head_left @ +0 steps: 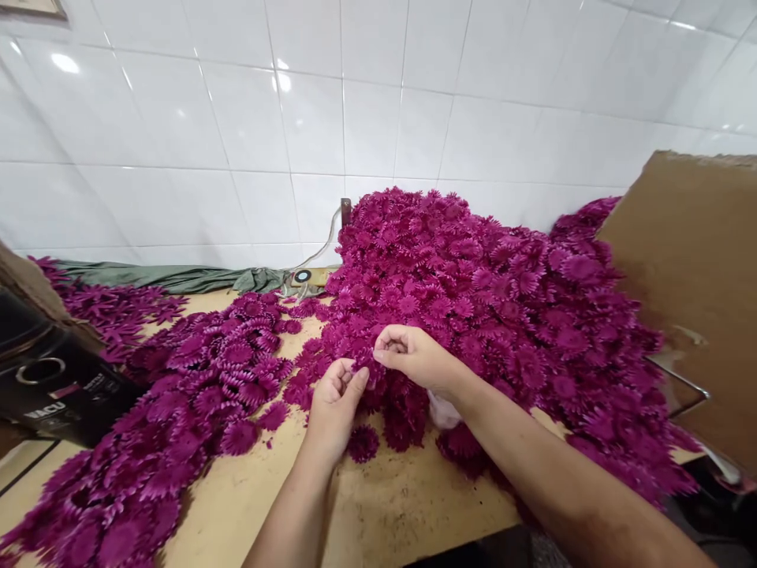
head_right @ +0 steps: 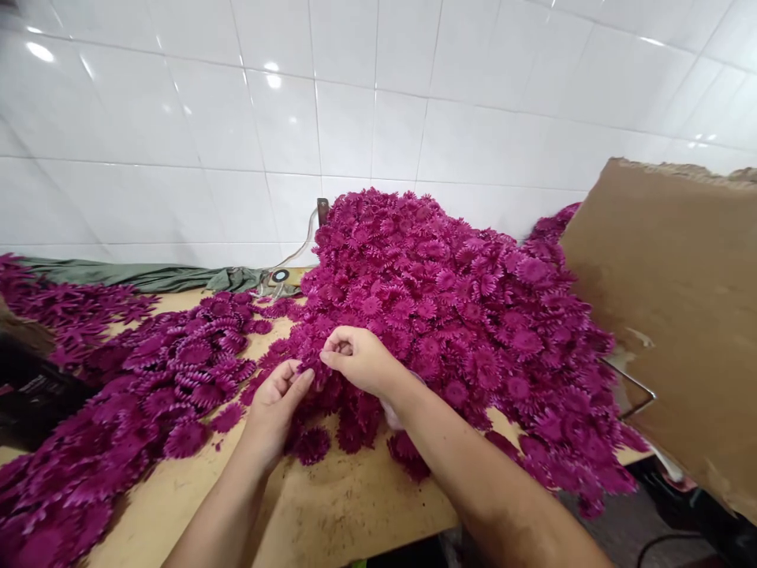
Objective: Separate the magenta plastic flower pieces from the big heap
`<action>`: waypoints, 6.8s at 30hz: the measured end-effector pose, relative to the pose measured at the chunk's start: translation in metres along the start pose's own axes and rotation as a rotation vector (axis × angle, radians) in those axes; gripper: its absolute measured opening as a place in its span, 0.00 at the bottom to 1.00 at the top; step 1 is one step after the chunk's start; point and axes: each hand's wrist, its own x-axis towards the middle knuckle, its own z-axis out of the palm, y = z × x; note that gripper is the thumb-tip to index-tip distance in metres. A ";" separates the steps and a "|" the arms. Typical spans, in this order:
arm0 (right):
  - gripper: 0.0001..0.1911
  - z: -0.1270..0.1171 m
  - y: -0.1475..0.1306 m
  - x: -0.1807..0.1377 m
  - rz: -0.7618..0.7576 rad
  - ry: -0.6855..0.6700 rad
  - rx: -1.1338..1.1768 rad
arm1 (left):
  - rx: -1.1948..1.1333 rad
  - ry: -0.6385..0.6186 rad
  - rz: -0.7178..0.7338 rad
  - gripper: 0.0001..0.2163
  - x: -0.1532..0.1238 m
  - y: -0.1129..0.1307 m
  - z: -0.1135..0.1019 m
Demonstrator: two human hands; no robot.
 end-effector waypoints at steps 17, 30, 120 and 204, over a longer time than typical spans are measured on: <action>0.08 -0.044 0.002 0.034 -0.098 0.568 -0.267 | 0.015 0.090 0.014 0.13 -0.009 0.000 -0.011; 0.21 -0.090 -0.012 0.032 -0.274 0.684 -0.472 | 0.062 0.133 0.023 0.16 0.003 0.010 0.017; 0.07 -0.013 0.013 -0.007 -0.203 0.155 -0.391 | 0.267 -0.100 0.025 0.15 -0.006 0.007 0.028; 0.05 -0.064 0.010 0.038 -0.106 0.714 -0.476 | 0.362 -0.073 0.053 0.11 -0.017 0.013 0.014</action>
